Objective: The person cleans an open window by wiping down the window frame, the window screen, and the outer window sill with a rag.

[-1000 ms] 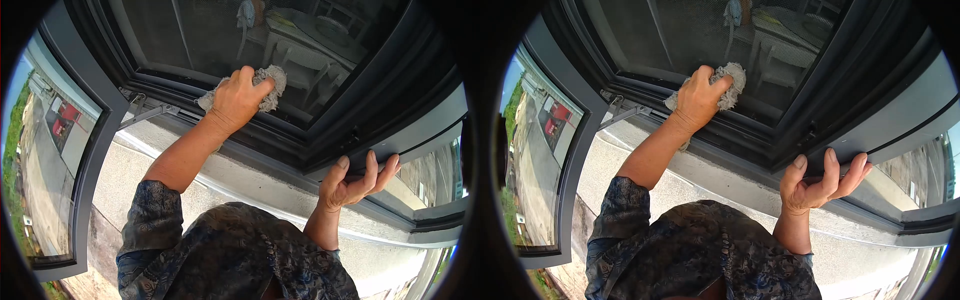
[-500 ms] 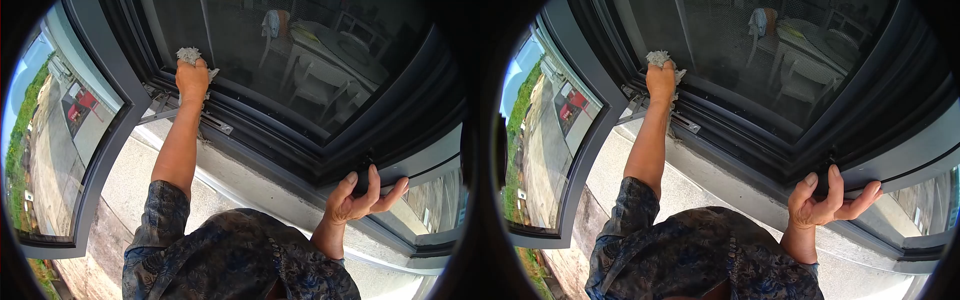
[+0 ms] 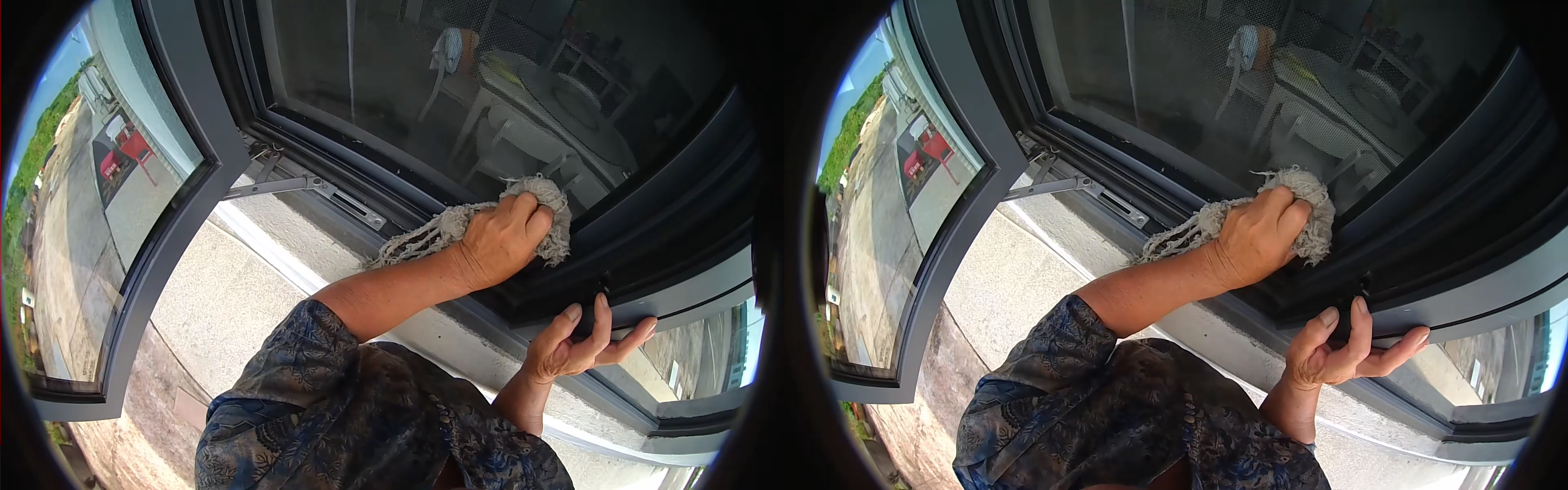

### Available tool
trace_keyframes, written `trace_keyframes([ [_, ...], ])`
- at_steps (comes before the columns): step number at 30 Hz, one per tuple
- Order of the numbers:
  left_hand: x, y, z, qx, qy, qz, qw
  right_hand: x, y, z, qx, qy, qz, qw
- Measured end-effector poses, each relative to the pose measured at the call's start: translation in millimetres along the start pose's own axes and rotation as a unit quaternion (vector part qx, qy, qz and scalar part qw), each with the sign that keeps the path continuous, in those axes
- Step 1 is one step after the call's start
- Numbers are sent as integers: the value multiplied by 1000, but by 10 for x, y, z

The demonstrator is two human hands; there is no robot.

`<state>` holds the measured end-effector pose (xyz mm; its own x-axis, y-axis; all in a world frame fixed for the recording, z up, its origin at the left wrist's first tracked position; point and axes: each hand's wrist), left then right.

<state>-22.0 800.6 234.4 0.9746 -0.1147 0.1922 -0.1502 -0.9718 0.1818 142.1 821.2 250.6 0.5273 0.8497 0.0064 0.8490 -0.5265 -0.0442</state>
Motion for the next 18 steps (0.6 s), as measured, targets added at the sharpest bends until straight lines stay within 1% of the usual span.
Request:
trace_keyframes([
  [1, -107, 12, 40, -22, -29, -28, 999, 7, 5, 5, -2, 2, 2, 1000],
  [2, -218, 97, -3, -19, -30, -35, 999, 15, -5, 11, -3, 4, 2, 1000],
  [4, -511, 401, -107, -64, -2, -103, 993, 26, -23, 30, 0, -6, -3, 1000],
  [6, -881, 707, -239, -18, 74, -154, 985, 18, -13, 23, -10, -6, 22, 1000],
  [9, -1390, 999, -307, 41, 146, -267, 952, 2, -26, 8, -8, 0, 43, 999],
  [10, -1546, 1079, -326, 60, 179, -299, 935, -2, -28, -5, -6, 5, 45, 999],
  [12, -1976, 1317, -382, 112, 313, -361, 871, 8, -37, -3, -1, 6, 34, 999],
  [14, -2376, 1563, -366, 130, 447, -374, 802, -13, -57, -3, 11, 0, 25, 1000],
  [15, -2577, 1613, -326, 133, 444, -376, 802, -32, -54, -21, 11, 0, 33, 999],
  [16, -2770, 1645, -273, 175, 500, -352, 772, -44, -51, -26, 10, 0, 42, 999],
  [17, -2776, 1679, -315, 217, 552, -323, 737, -39, -50, -16, 13, -2, 40, 999],
  [18, -2764, 1657, -334, 220, 551, -325, 737, -21, -45, -6, 9, 8, 50, 999],
])
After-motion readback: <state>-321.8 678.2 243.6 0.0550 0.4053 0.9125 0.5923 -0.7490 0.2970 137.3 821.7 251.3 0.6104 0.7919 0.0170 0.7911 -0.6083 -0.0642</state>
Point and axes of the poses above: each hand's wrist, its own z-axis away from the middle knuckle, its own y-axis out of the back of the hand, x = y × z, and after that the axes turned 11 degrees about x, right-handed
